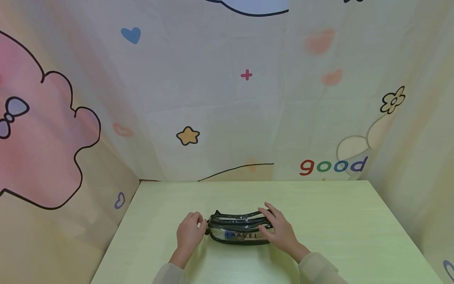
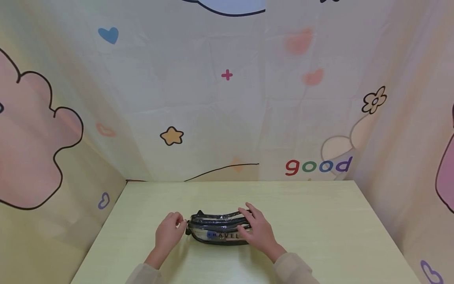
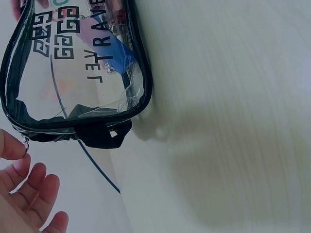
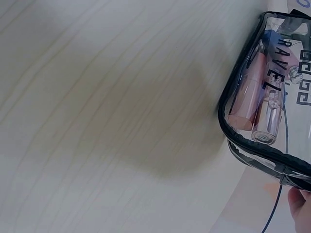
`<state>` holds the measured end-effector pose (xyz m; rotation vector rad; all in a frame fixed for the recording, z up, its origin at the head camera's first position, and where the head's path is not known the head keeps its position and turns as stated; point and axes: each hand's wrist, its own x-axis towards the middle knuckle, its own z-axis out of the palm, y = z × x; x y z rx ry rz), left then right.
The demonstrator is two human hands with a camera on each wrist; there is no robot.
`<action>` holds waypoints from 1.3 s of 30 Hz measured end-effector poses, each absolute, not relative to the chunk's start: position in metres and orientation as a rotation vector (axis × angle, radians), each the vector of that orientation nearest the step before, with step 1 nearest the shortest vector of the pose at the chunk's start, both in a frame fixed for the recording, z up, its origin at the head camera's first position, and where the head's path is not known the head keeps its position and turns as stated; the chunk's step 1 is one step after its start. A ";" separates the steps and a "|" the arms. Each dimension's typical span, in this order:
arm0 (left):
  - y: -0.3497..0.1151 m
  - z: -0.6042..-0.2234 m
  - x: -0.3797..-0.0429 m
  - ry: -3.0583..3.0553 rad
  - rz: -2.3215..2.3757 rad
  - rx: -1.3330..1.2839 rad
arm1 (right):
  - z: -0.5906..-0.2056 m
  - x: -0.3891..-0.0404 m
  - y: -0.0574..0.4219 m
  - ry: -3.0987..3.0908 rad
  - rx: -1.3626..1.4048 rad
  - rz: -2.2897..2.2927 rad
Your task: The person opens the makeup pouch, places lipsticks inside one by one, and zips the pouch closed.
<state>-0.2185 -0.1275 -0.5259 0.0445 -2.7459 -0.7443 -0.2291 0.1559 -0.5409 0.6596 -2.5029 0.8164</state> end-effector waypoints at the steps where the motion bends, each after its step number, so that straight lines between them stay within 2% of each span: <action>1: -0.127 -0.526 -0.218 -2.744 -0.744 0.032 | -0.541 -0.229 0.156 -2.501 0.661 0.808; 6: -0.126 -0.526 -0.218 -2.768 -0.740 0.005 | -0.542 -0.230 0.156 -2.492 0.667 0.792; 17: -0.124 -0.525 -0.218 -2.839 -0.730 0.153 | -0.542 -0.229 0.156 -2.483 0.673 0.793; 39: -0.127 -0.541 -0.219 -2.891 -0.605 0.089 | -0.542 -0.229 0.155 -2.478 0.667 0.793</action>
